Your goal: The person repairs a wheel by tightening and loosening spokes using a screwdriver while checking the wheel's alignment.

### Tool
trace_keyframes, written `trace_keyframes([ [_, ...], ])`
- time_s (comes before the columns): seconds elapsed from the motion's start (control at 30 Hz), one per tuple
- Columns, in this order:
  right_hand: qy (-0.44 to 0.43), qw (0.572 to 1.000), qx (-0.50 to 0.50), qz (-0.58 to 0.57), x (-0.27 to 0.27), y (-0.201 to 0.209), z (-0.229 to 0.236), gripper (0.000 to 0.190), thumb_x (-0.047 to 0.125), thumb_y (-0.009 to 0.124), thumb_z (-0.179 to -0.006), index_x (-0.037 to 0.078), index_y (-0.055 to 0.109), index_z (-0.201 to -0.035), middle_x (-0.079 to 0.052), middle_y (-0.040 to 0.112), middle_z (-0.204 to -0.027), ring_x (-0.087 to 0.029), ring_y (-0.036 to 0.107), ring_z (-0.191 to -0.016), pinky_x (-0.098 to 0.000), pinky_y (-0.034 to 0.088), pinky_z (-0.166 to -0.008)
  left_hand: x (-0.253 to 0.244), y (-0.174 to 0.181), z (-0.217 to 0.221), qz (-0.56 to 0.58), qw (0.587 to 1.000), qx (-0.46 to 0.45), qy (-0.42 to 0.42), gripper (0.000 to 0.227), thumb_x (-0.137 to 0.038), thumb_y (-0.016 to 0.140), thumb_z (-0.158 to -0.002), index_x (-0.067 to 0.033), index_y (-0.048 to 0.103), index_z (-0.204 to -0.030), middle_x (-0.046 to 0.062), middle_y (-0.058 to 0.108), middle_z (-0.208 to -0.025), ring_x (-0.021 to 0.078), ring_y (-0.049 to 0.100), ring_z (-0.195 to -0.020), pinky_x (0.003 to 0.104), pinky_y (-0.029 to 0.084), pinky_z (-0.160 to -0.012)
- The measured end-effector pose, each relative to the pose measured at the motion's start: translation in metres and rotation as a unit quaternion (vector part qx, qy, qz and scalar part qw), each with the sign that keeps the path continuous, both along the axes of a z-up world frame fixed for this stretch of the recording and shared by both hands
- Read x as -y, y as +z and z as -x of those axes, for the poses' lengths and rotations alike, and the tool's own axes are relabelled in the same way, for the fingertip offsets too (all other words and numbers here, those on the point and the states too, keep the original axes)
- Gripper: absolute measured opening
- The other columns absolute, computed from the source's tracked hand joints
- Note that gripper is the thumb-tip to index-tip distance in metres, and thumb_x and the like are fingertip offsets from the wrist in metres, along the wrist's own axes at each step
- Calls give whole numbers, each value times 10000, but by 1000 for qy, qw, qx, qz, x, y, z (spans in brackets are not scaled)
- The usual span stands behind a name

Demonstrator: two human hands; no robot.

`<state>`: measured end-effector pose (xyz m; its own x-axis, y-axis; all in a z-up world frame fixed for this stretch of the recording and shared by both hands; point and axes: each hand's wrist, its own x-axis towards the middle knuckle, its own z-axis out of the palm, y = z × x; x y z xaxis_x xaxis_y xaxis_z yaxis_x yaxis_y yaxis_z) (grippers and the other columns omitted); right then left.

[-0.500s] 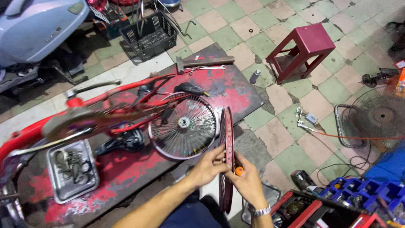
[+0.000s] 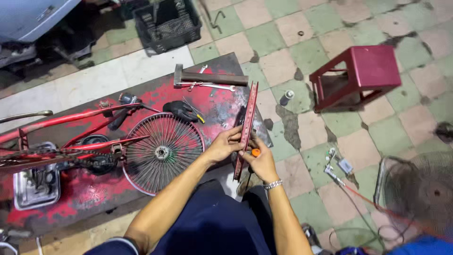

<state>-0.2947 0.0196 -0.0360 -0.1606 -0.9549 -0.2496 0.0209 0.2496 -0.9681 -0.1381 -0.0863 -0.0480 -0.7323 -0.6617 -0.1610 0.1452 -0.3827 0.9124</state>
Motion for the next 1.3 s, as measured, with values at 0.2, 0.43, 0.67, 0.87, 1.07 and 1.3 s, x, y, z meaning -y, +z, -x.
trace_keyframes([
  [0.2,-22,984,-173,-33,60,56,68,637,44,777,-840,10,531,-1427,-100,725,-1090,-173,671,-922,-282,548,-803,40,-7,57,-19,994,57,96,730,-15,697,-900,-2,372,-1554,119,672,-1342,160,668,-1110,305,548,-958],
  [0.43,-230,930,-235,161,81,148,121,221,140,606,-1123,-21,634,-1272,-131,697,-1082,-135,656,-909,-261,537,-792,62,-6,76,11,988,56,141,698,-72,725,-903,-9,414,-1525,74,663,-1270,122,647,-1030,305,544,-903],
  [0.67,-287,929,-203,117,85,200,118,372,263,481,-1168,-60,655,-1233,-129,755,-985,-115,665,-827,-236,534,-766,69,49,88,123,918,347,147,593,-359,788,-824,-86,662,-1335,132,754,-856,195,675,-723,348,548,-722],
  [0.87,-255,928,-242,126,51,200,109,321,223,560,-1151,-78,670,-1161,-124,739,-1043,-159,726,-956,-268,575,-890,56,59,89,191,922,310,130,567,-418,819,-773,-128,710,-1248,131,766,-940,259,748,-857,380,561,-777],
  [1.07,-207,912,-345,74,14,188,115,215,183,667,-1088,-24,714,-1122,-122,754,-1006,-113,695,-892,-218,522,-846,59,66,83,148,920,355,70,578,-394,792,-718,-191,709,-1252,123,774,-879,273,759,-812,387,566,-781],
  [1.3,-34,890,-391,-231,-44,180,141,528,262,904,-730,139,767,-1225,-137,800,-896,-132,758,-823,-303,565,-789,44,52,92,248,914,320,17,621,-439,774,-732,-151,679,-1274,131,754,-987,283,747,-883,401,570,-795],
])
